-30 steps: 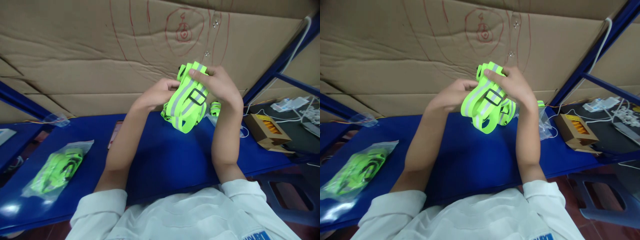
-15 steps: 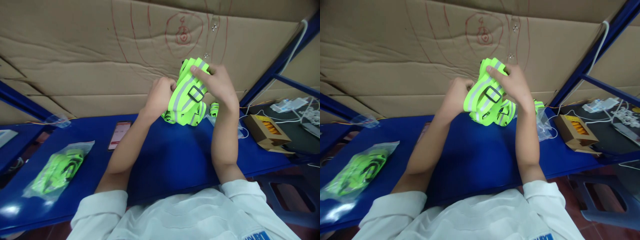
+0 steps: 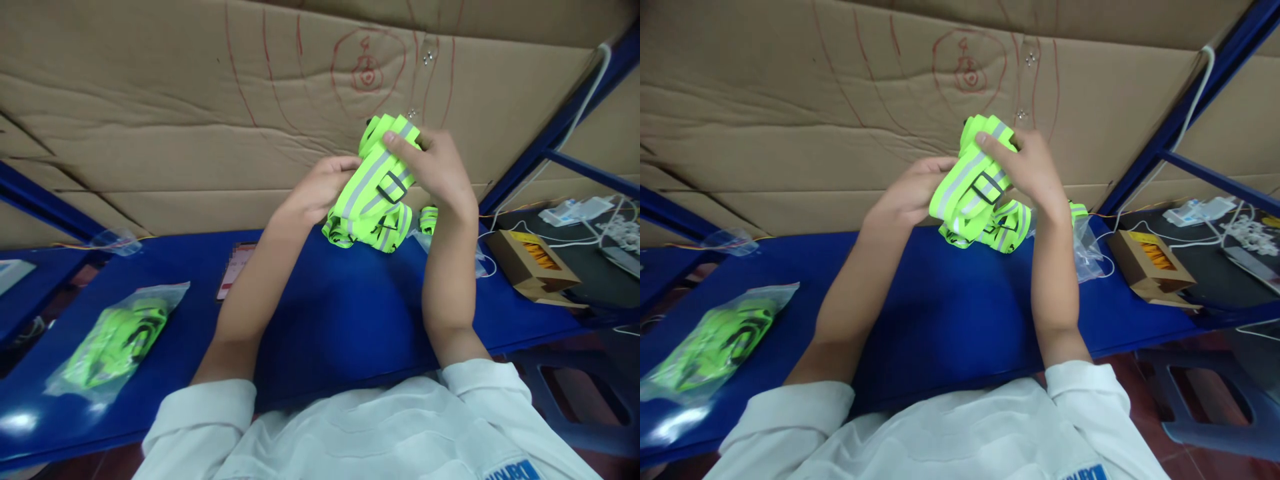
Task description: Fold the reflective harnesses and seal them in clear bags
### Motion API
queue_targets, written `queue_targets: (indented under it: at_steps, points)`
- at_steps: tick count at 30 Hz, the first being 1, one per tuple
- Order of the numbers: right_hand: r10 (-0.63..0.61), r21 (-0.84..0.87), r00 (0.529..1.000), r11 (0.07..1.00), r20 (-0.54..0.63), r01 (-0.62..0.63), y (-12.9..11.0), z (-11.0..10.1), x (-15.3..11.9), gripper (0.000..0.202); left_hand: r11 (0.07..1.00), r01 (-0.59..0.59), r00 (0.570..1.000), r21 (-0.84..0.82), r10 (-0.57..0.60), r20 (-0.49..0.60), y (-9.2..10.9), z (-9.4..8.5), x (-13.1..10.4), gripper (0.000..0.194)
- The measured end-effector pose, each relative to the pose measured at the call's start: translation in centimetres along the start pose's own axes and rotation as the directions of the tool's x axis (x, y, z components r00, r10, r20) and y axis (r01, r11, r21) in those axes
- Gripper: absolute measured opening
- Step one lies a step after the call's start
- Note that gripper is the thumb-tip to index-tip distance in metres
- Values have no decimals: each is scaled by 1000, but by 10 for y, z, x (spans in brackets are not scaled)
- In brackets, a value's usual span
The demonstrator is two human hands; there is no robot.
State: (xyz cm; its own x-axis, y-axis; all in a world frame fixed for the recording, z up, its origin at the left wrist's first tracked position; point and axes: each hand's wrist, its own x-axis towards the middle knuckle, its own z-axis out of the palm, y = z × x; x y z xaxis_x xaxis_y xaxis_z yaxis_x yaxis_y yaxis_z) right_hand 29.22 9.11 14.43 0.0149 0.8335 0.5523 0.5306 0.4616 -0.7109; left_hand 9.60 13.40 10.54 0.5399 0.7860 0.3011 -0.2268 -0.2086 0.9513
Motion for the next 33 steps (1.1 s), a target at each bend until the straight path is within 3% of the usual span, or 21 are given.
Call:
queue_targets:
  at_steps: [7, 10, 13, 15, 17, 19, 20, 24, 26, 29, 33]
  points:
    - [18, 71, 1000, 997, 19, -19, 3, -2, 2, 39, 973, 44, 993, -229, -16, 120, -13, -2, 14, 20]
    - [-11, 52, 999, 999, 37, 9, -1, 0, 0, 37, 984, 25, 998, -179, -13, 68, -17, -3, 16, 27]
    - [-15, 24, 1000, 1000, 22, 15, -3, 2, 0, 34, 1000, -22, 1000, -9, 21, -12, -14, -9, 14, 35]
    - [-17, -10, 1000, 1000, 10, 17, -3, 3, 1, 34, 982, -95, 985, 162, 116, -124, -7, -14, 10, 36]
    - [-23, -59, 1000, 998, -20, 22, -1, 5, 2, 36, 931, -213, 934, 297, 284, -218, 2, -17, 5, 37]
    - [-32, -102, 999, 994, -36, 28, -1, 7, 3, 38, 891, -317, 887, 326, 400, -229, 11, -17, 0, 39]
    - [-38, -111, 999, 993, -29, 35, -1, 8, 4, 38, 884, -340, 885, 322, 416, -208, 13, -16, -2, 44]
    - [-74, -40, 995, 996, 72, 77, -7, 9, 0, 39, 925, -297, 948, 238, 315, -38, 7, -10, -3, 88]
    - [-76, -1, 990, 997, 121, 77, -10, 7, -2, 43, 969, -219, 974, 110, 212, 78, -1, -9, -1, 86]
    - [-48, 11, 984, 999, 174, 46, -12, 4, -5, 48, 996, -79, 978, -43, 85, 189, -10, -10, 3, 69]
    - [-35, -12, 993, 999, 117, 37, -12, 8, -4, 51, 980, -19, 988, -198, 48, 144, -17, -10, 8, 78]
